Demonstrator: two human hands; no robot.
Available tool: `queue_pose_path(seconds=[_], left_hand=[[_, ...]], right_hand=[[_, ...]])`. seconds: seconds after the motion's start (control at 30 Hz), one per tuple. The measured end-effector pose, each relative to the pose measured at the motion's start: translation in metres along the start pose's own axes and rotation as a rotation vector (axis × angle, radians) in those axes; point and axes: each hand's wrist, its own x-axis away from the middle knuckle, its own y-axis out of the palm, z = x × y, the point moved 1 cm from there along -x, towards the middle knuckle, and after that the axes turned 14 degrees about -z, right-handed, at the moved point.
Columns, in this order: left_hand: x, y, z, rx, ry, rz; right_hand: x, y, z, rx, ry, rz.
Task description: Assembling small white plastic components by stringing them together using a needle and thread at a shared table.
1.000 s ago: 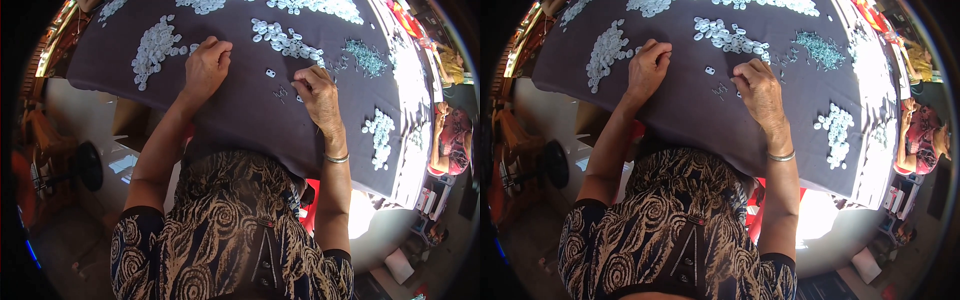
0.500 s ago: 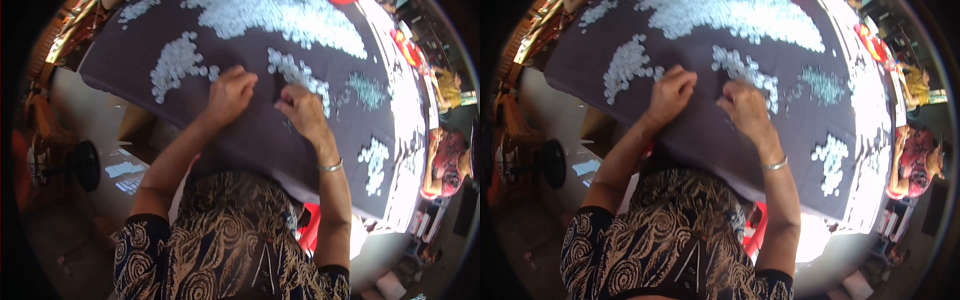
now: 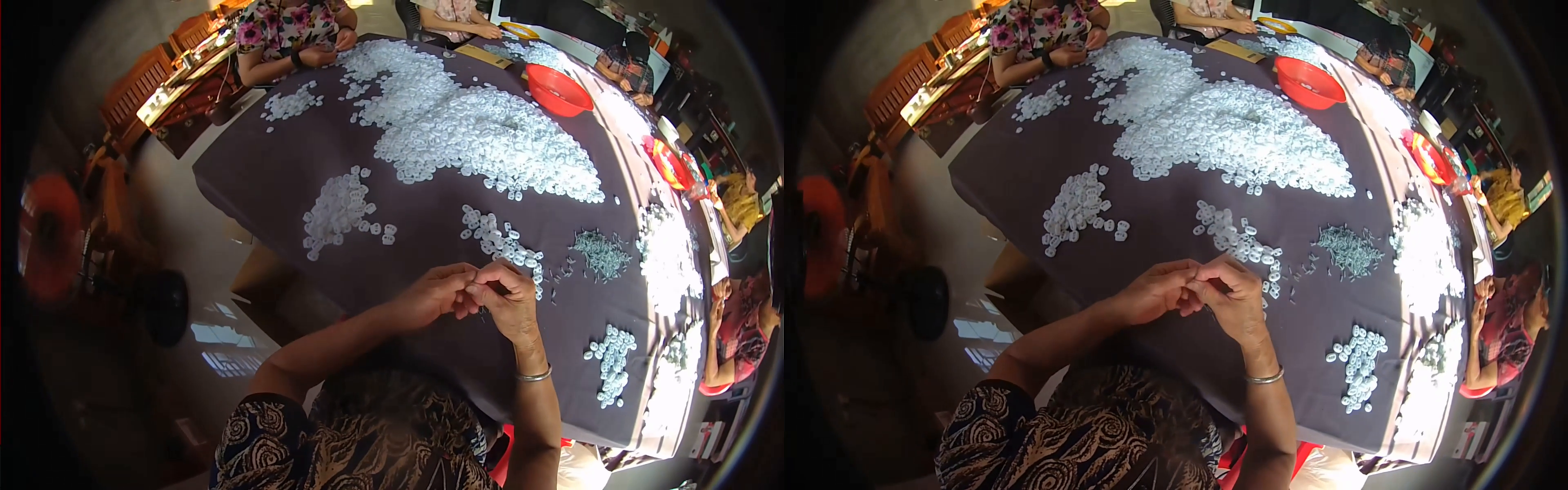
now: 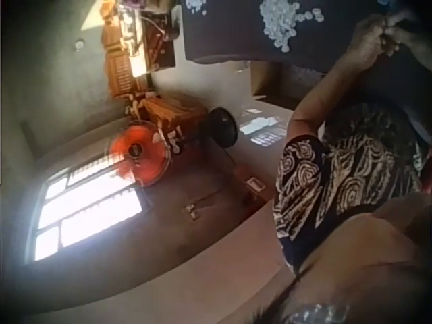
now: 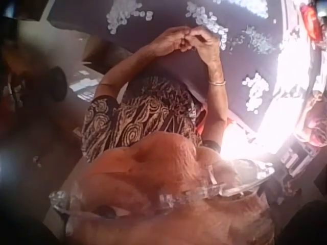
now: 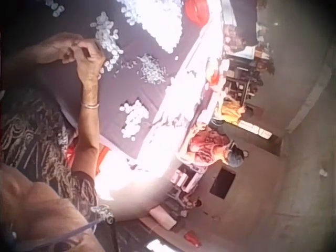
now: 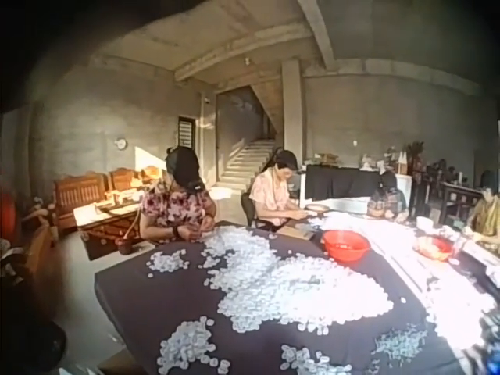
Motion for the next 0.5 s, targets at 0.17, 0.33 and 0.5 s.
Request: queue_pose_path(seconds=[0.17,0.33,0.5], left_hand=[[-0.001,-0.005,-0.003,0.238,-0.006,-0.062],[0.003,-0.005,-0.006,0.177,0.117,0.108],[0.008,0.0,-0.003,-0.181,0.147,0.265]], right_hand=[[-0.002,-0.001,-0.003,0.001,-0.111,-0.037],[0.003,0.009,0.001,-0.09,-0.012,0.107],[0.004,0.009,0.015,-0.003,0.096,0.124]])
